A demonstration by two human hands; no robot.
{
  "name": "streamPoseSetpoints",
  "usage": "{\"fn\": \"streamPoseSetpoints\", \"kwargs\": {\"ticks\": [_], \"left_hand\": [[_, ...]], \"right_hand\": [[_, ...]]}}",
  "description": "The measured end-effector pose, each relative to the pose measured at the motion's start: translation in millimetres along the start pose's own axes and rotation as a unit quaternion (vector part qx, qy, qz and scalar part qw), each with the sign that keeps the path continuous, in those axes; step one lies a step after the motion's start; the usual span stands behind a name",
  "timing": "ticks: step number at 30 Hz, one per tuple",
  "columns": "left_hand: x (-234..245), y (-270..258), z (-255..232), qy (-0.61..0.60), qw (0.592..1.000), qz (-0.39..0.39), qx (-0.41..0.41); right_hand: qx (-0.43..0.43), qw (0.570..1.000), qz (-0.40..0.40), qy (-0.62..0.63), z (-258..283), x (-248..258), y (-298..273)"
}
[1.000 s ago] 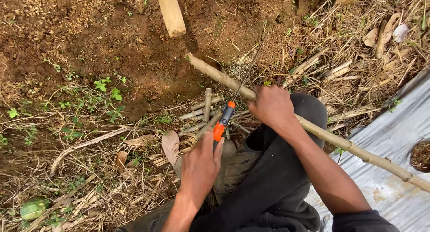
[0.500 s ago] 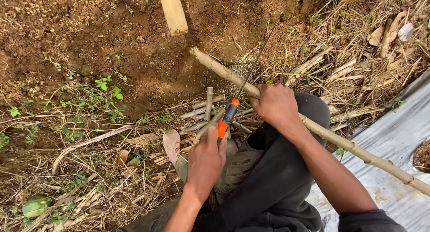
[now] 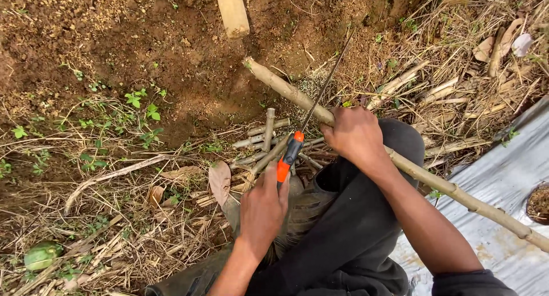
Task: The person sits on the ground and uses a hand saw to cut a long wooden stick into smaller pieces. The cut pieces fall onto a pile of similar sticks on the ground.
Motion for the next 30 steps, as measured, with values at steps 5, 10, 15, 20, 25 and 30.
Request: {"fn": "streamPoseSetpoints", "kwargs": {"ticks": [5,10,15,20,25,30], "left_hand": [[15.0,9.4,-4.0,-0.012,0.996,-0.044,-0.076],[20.1,-52.6,24.9,0.025,0.999,-0.033,0.004],[7.7,-49.8,31.5,0.021,0.998,-0.033,0.041],[28.6,34.7,-38.6,-0.038,0.981,-0.149,-0.119],[21.3,31.3,-31.1,-0.020,0.989,-0.103,-0.105],[16.6,-19.1,-3.9,0.034,0.996,-0.077,-0.029]], "right_hand": [[-0.029,0.998,0.045,0.032,-3.2,0.4,-1.3],[-0.052,0.996,0.062,0.021,-7.2,-5.2,2.8],[-0.018,0.999,0.032,0.035,-1.7,-1.0,-1.3],[-0.039,0.994,0.062,0.081,12.0,25.0,-7.0],[-0.032,0.997,0.049,0.052,-6.5,-2.7,3.5],[-0.046,0.996,0.031,0.077,-12.2,-4.3,12.1]]}}
Point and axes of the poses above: each hand's wrist, its own y-axis towards the middle knuckle, its own x-axis out of the back of the hand, z = x × y, the point moved 5 cm from there along y, towards the middle knuckle, and after that the axes turned 2 degrees about -z, right-handed, at the moved point
